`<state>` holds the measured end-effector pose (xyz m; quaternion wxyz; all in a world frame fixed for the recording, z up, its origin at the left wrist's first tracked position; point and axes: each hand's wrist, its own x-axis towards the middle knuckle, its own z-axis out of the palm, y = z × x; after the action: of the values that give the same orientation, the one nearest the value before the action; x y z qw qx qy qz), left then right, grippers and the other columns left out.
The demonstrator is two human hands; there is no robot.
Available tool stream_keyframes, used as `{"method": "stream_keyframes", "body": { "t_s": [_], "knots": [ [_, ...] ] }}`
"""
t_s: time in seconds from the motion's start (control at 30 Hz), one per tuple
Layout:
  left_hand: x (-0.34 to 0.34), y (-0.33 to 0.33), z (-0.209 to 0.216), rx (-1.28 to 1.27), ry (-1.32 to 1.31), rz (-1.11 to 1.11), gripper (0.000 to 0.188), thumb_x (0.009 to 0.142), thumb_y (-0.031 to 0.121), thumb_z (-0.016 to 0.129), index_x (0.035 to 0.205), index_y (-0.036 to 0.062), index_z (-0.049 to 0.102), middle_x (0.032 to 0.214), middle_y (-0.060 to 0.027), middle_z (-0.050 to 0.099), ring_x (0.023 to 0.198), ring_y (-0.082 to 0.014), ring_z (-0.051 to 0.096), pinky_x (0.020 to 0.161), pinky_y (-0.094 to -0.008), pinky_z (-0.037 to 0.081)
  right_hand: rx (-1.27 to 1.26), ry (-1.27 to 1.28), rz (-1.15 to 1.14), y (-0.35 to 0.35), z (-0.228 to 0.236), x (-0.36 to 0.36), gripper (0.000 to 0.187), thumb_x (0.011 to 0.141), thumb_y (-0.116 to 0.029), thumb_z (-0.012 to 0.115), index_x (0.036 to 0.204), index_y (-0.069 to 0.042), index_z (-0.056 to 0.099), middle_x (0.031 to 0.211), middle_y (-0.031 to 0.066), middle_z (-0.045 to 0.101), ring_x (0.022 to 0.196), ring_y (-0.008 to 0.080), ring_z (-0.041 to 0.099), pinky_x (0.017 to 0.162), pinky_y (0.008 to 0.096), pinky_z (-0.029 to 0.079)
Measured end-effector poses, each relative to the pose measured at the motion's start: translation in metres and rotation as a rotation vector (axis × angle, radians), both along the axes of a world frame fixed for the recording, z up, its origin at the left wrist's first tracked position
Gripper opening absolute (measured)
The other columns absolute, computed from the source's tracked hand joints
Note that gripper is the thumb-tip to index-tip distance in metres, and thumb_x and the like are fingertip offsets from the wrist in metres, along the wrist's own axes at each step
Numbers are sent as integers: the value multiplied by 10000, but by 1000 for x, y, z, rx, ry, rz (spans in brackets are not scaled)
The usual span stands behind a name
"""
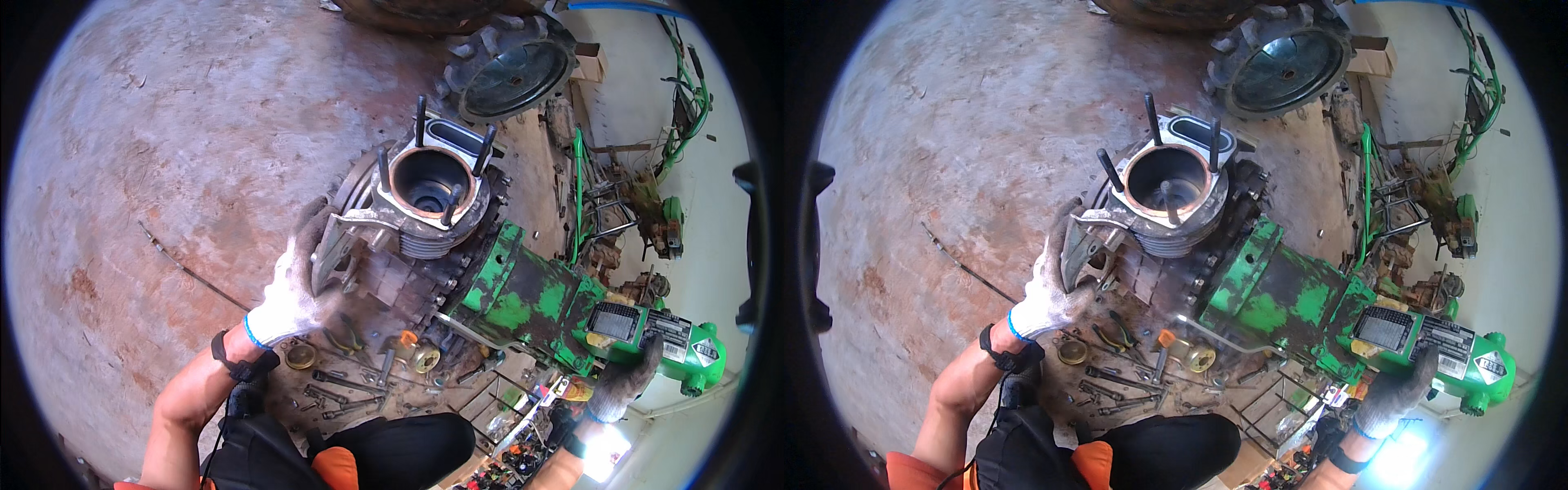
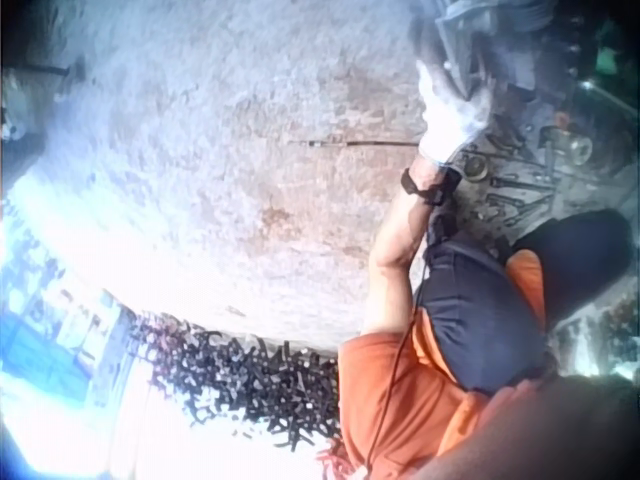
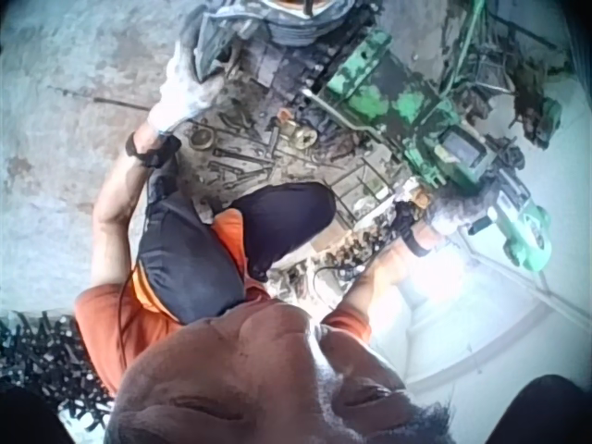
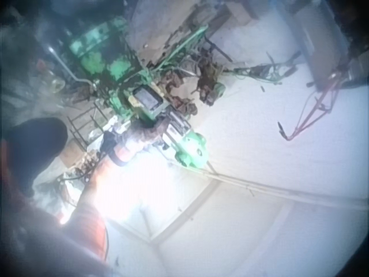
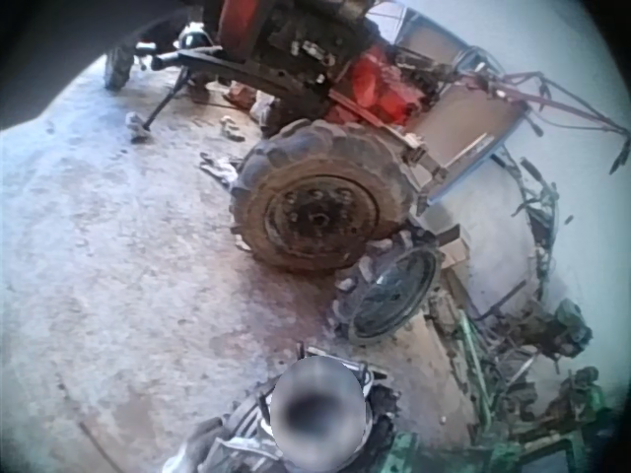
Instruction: The person assembles a small engine by attaching a green housing to the engine block, then installing a fan cover and a metal plate. They handle several small components and tools on the floor while working.
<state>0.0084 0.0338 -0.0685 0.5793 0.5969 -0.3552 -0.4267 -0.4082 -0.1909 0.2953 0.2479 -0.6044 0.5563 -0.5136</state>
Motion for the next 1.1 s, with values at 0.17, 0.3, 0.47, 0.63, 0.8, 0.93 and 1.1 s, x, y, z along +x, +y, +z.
{"method": "stream_keyframes", "body": {
  "t_s": [0.17, 0.3, 0.47, 0.63, 0.8, 0.93, 1.1],
  "knots": [
    [23, -1, 1, 32, 225, -131, 1345, 700, 64, 908, 1828, 48, 176, 1832, -229, 366, 1699, -329, 379, 1369, -472, 334, 31, -12, 40, -3, 1, -8, 608, 1120, -405, 665, 1621, -67, 593, 1649, 132, 583, 1527, 308, 555, 1327, 550, 404],
    [33, -24, -24, -86, 585, -82, 877, 1137, 484, 618, 1819, 57, 270, 1780, -169, 459, 1661, -298, 400, 1363, -474, 343, 32, 37, -23, -6, 4, -7, 654, 1138, -454, 645, 1660, -70, 561, 1685, 136, 559, 1545, 320, 547, 1340, 551, 393],
    [10, -37, -55, 10, 828, 5, 762, 1236, 423, 518, 1814, 2, 253, 1762, -177, 491, 1581, -264, 505, 1337, -377, 378, 153, 48, 188, -15, 5, -8, 706, 1162, -488, 607, 1680, -16, 523, 1673, 135, 579, 1518, 314, 584, 1329, 547, 417],
    [-3, -38, -62, 15, 975, 104, 727, 1228, 328, 555, 1814, 22, 253, 1740, -177, 511, 1537, -261, 554, 1289, -387, 459, -11, 560, 216, -42, 3, -39, 622, 1174, -351, 596, 1706, -48, 486, 1704, 162, 556, 1512, 321, 587, 1318, 544, 442],
    [-11, -46, -42, 49, 882, 126, 727, 1214, 324, 569, 1814, 42, 271, 1739, -193, 509, 1533, -315, 570, 1312, -449, 467, -110, 1019, 206, -68, 5, -65, 763, 1018, 125, 652, 1724, -66, 434, 1699, 188, 555, 1517, 331, 587, 1311, 503, 463],
    [-11, -61, -13, 160, 602, 127, 814, 1161, 531, 617, 1720, -27, 418, 1499, -241, 666, 1292, -284, 676, 1094, -393, 541, -36, 737, 195, -107, 1, -67, 635, 1085, 26, 618, 1699, -66, 485, 1679, 187, 577, 1518, 310, 583, 1300, 481, 472],
    [-26, -66, 25, 151, 288, 211, 905, 1069, 657, 696, 1613, -44, 519, 1253, -265, 760, 1133, -319, 768, 928, -423, 624, -75, 858, 132, -167, -6, -64, 527, 1184, -250, 537, 1673, -53, 525, 1672, 161, 565, 1527, 300, 552, 1309, 480, 436]
  ]
}}
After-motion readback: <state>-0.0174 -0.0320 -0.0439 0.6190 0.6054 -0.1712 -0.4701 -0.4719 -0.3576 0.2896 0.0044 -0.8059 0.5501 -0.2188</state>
